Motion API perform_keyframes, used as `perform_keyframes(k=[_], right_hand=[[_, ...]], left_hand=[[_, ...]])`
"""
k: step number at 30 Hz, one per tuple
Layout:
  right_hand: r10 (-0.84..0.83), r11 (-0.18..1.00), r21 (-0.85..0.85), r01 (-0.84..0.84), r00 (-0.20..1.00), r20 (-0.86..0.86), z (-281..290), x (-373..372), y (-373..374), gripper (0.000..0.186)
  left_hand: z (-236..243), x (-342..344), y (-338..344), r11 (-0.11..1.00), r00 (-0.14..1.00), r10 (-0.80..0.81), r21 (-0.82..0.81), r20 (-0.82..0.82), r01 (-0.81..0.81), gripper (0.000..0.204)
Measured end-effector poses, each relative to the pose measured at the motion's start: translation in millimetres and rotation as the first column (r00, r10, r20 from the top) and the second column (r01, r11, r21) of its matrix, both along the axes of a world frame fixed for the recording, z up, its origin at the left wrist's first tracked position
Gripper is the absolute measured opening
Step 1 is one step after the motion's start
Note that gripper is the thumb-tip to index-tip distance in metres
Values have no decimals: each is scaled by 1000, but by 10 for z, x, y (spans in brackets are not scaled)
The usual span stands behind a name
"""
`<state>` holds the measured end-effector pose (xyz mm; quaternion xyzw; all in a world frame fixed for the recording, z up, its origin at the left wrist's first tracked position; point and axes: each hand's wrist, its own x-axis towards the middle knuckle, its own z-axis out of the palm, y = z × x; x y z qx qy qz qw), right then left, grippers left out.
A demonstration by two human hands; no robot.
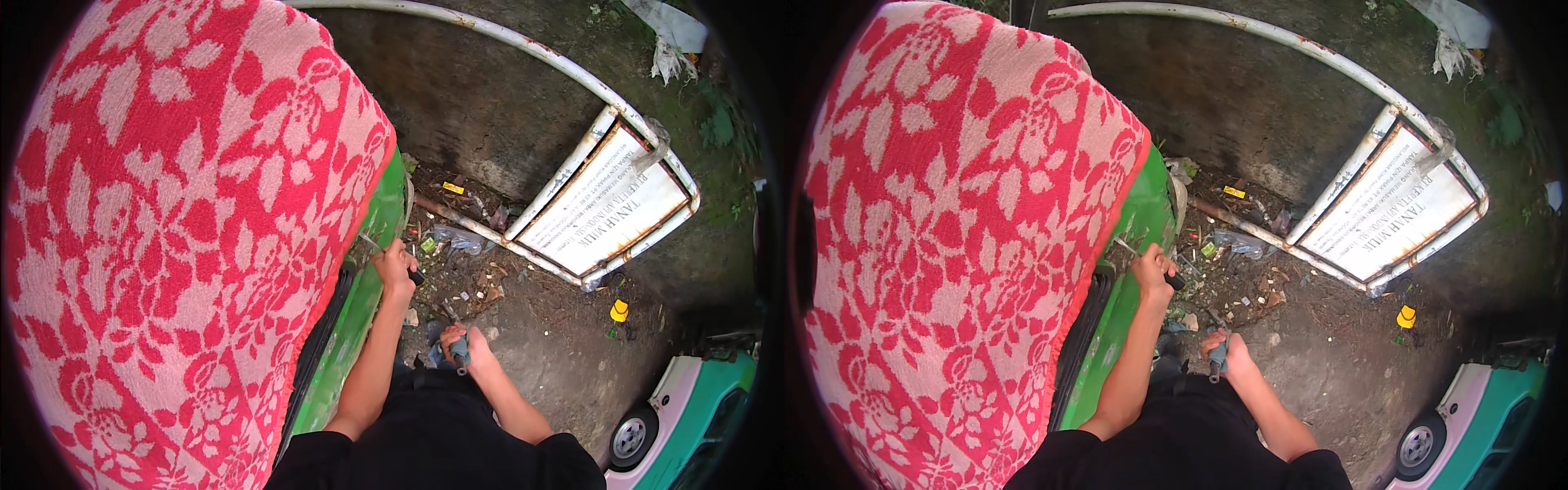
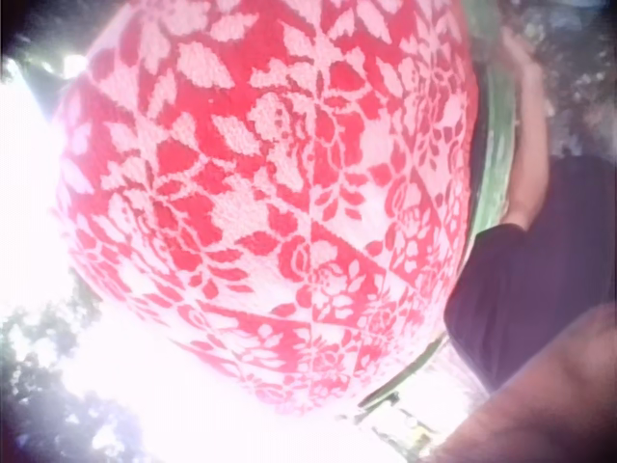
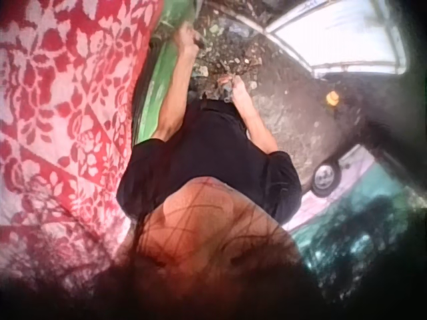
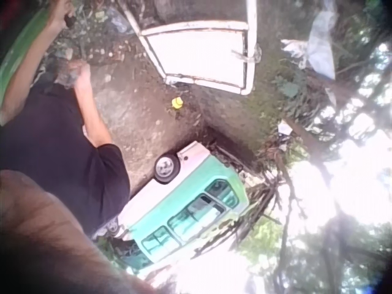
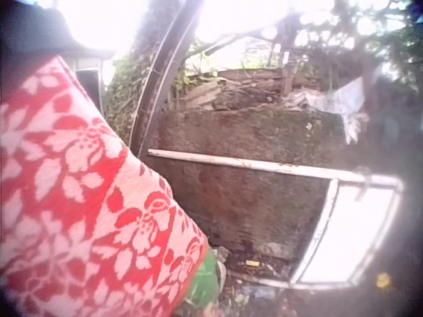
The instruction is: The person uses a hammer and a screwdriver to repeatedly strike a fastener on the side of a green vehicle. The action is continuous and focused on the same spot along the vehicle's edge.
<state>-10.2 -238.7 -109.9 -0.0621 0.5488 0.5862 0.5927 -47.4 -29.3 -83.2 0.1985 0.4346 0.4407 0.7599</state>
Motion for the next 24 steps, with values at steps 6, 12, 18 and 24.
perform_keyframes(k=[6, 12, 18, 24], right_hand=[[51, 881, 470, -60, 998, 32, 386, 47, 177, 27], [18, 972, 233, -34, 997, 69, 137, 107, -37, 25], [65, 962, 260, -81, 995, 71, 153, 91, -34, 26], [45, 939, 331, -93, 987, 152, 145, 234, -6, 29]], left_hand=[[-19, 64, 52, 998, 998, -21, -51, 51, 23, 35], [86, 54, -5, 999, 999, -32, -16, 26, 33, 36], [12, 80, 5, 1000, 999, -4, -2, 43, 4, 37], [47, 140, 0, 1000, 994, 5, 13, 111, -6, 37]])
